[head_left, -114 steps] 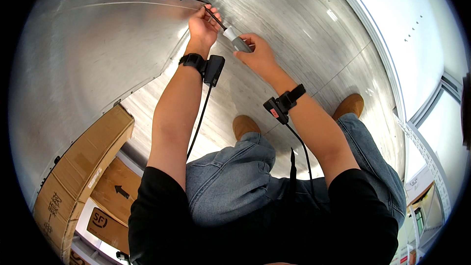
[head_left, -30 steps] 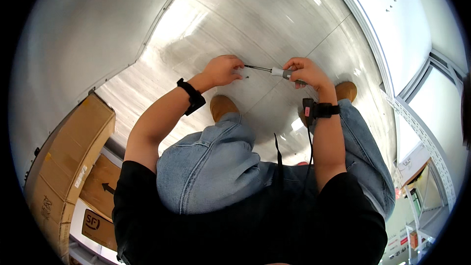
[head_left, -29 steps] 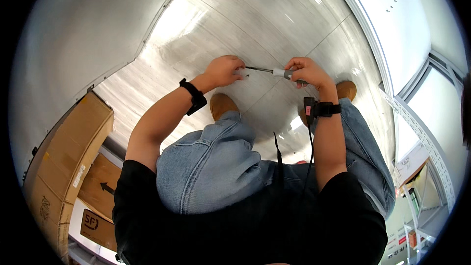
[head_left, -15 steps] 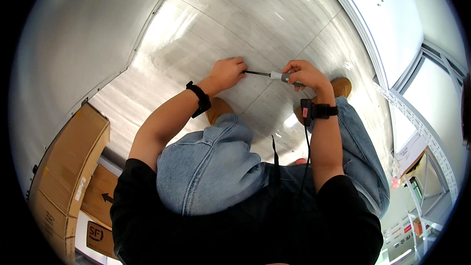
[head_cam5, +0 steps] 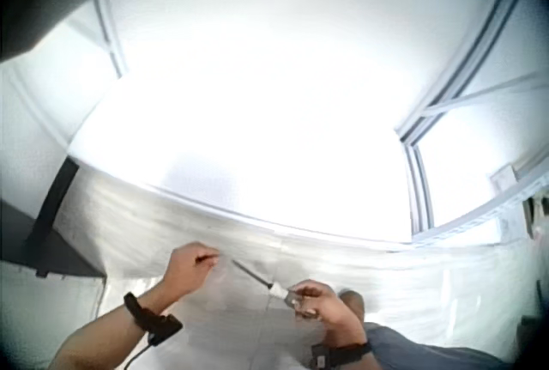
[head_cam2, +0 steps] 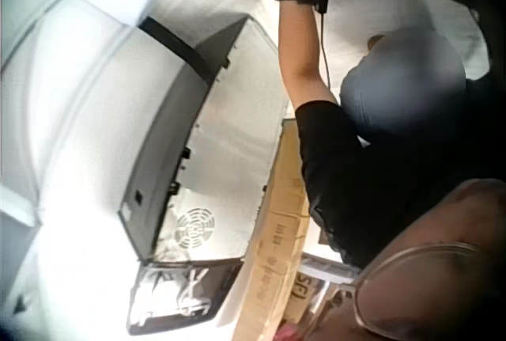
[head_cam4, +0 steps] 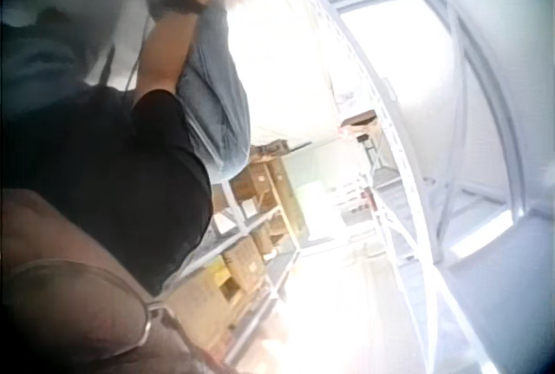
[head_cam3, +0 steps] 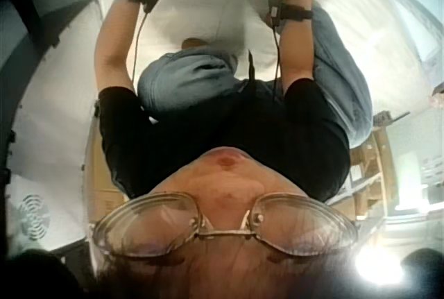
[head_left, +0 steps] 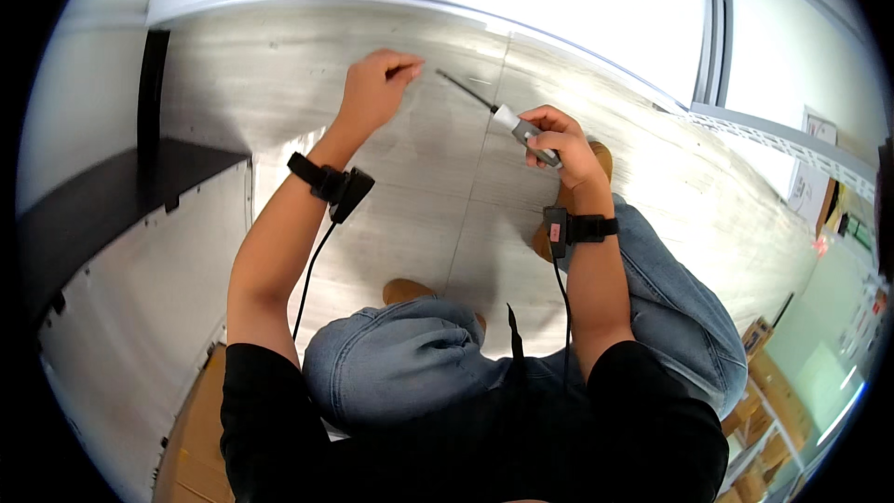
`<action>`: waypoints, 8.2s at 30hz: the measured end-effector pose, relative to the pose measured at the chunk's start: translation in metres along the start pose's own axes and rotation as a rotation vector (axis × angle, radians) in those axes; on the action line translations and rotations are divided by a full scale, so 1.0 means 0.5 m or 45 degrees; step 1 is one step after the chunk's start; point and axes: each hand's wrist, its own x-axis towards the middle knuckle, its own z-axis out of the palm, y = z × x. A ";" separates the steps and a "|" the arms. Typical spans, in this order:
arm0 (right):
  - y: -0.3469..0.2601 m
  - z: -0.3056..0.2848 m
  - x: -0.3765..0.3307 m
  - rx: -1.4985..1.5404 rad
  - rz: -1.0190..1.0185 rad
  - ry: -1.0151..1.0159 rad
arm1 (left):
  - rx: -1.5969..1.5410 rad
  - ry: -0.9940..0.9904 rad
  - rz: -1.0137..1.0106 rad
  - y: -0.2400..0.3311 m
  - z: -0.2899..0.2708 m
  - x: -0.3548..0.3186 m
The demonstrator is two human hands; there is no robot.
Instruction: The person uses a screwdriver to remove screws from a white panel on a shelving unit, then detaches a black cover from a beige appliance. They proceed to unscrew multiple fasteners from the back of the appliance, removing screws one by one.
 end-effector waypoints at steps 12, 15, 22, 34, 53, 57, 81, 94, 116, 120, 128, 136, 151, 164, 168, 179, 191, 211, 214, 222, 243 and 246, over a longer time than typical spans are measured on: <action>0.034 -0.053 0.004 0.711 -0.291 0.431 | 0.255 0.011 0.432 0.160 0.228 0.277; 0.040 -0.060 0.005 0.739 -0.298 0.447 | 0.344 0.083 0.509 0.158 0.247 0.283; 0.064 -0.056 0.006 0.740 -0.288 0.444 | 0.402 0.061 0.514 0.158 0.257 0.290; 0.023 0.029 0.037 0.506 -0.177 0.025 | -0.147 0.012 -0.118 0.062 0.088 0.149; 0.028 0.294 -0.045 -0.126 0.283 -1.011 | -1.144 0.897 -0.848 0.103 -0.136 -0.387; -0.076 0.399 -0.140 -0.171 0.095 -1.184 | -1.187 0.918 -0.608 0.180 -0.270 -0.457; -0.308 0.667 -0.539 -0.298 -0.614 -0.839 | -1.498 0.602 0.195 0.395 -0.595 -0.498; -0.305 0.680 -0.529 -0.142 -0.542 -0.757 | -1.483 0.761 0.069 0.387 -0.581 -0.468; -0.303 0.674 -0.536 -0.048 -0.531 -0.758 | -1.474 0.730 0.124 0.396 -0.578 -0.468; -0.302 0.665 -0.526 0.052 -0.457 -0.829 | -1.468 0.738 0.121 0.397 -0.575 -0.465; -0.313 0.683 -0.541 -0.376 -0.692 -0.609 | -1.459 0.686 0.125 0.396 -0.578 -0.472; -0.271 0.693 -0.533 -0.879 -1.144 -0.385 | -1.295 0.717 -0.055 0.419 -0.582 -0.475; -0.285 0.682 -0.509 -0.204 -0.219 -0.938 | -1.314 0.693 -0.023 0.426 -0.597 -0.487; -0.260 0.686 -0.477 -0.376 -0.270 -1.010 | -1.017 0.672 -0.056 0.413 -0.601 -0.495; -0.271 0.668 -0.466 0.052 0.023 -1.243 | -1.029 0.661 -0.048 0.414 -0.596 -0.493; -0.250 0.689 -0.451 -0.619 -0.228 -0.897 | -0.735 0.703 -0.136 0.426 -0.600 -0.497; -0.259 0.659 -0.426 -0.015 0.041 -1.268 | -0.903 0.619 -0.056 0.421 -0.602 -0.495; -0.248 0.640 -0.404 0.125 0.085 -1.305 | -0.863 0.674 -0.067 0.422 -0.591 -0.485; -0.237 0.648 -0.413 -0.199 -0.170 -1.084 | -0.881 0.676 -0.109 0.427 -0.589 -0.484; -0.232 0.652 -0.415 -0.488 -0.392 -0.951 | -0.829 0.774 -0.122 0.433 -0.578 -0.470; -0.379 0.430 -0.428 -0.439 -0.400 -0.711 | -1.164 0.801 0.228 0.436 -0.450 -0.381; -0.448 0.334 -0.419 -0.497 -0.411 -0.504 | -1.338 0.651 0.254 0.463 -0.370 -0.321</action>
